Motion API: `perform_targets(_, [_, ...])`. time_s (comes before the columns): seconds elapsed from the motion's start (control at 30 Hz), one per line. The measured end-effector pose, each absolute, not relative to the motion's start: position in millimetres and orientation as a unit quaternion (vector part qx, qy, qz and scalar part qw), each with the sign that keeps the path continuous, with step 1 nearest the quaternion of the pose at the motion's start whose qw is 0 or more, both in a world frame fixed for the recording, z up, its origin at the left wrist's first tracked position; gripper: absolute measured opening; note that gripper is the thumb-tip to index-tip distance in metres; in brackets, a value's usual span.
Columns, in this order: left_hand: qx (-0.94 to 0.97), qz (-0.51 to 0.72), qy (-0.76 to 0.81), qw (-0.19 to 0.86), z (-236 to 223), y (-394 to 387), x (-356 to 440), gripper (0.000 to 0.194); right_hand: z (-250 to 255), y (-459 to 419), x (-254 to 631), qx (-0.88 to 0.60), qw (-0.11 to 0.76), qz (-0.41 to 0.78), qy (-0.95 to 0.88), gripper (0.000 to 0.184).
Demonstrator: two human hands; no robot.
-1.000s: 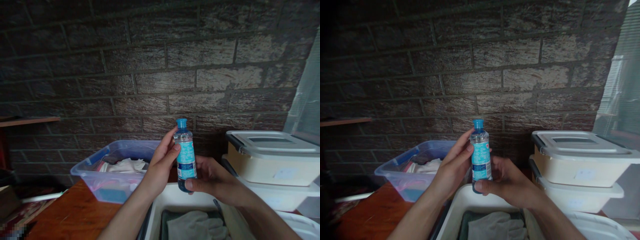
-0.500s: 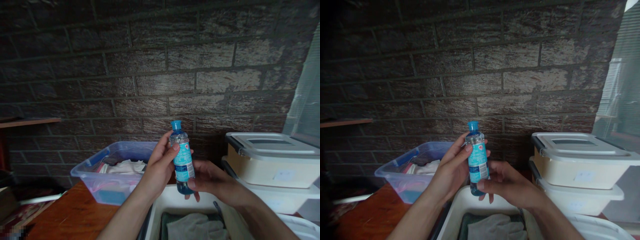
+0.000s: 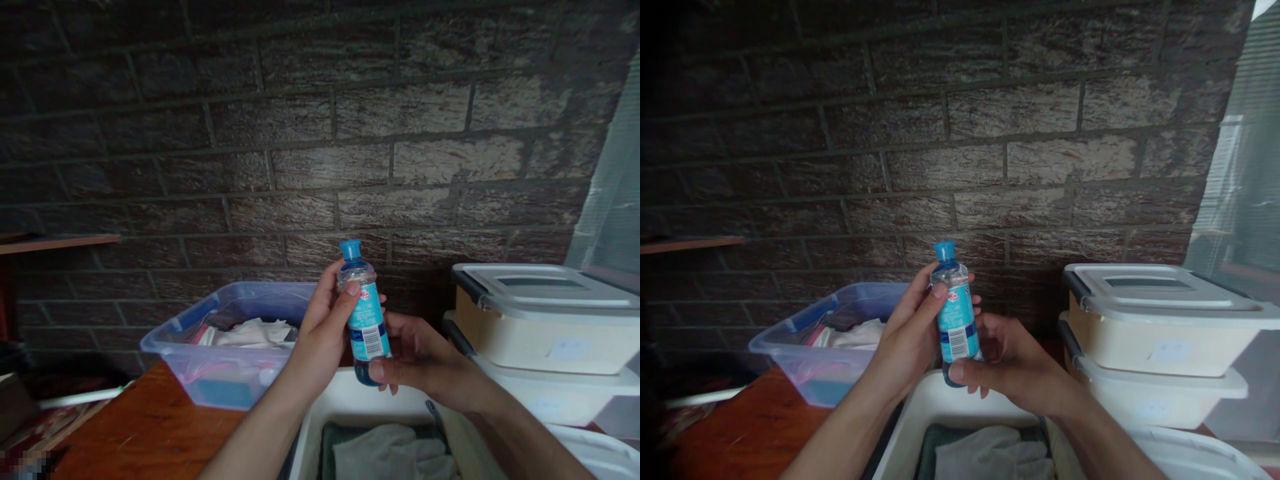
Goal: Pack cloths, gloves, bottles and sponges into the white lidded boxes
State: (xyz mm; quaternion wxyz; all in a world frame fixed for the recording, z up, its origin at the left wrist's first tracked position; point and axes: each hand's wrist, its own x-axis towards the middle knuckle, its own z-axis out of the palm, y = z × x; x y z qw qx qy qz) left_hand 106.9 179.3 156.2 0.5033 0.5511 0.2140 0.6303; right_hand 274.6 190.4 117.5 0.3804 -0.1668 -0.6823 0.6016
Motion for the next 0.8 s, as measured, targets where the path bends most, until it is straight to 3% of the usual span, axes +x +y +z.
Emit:
perform_targets(0.23, [0.511, 0.651, 0.181, 0.531, 159, 176, 109, 0.04, 125, 185, 275, -0.135, 0.361, 0.63, -0.674, 0.034])
perform_targets(0.7, [0.51, 0.658, 0.217, 0.51, 159, 177, 113, 0.041, 118, 190, 272, -0.14, 0.39, 0.641, -0.646, 0.047])
perform_targets(0.8, [0.502, 0.655, 0.202, 0.528, 159, 176, 113, 0.041, 116, 191, 275, -0.134, 0.366, 0.639, -0.664, 0.04])
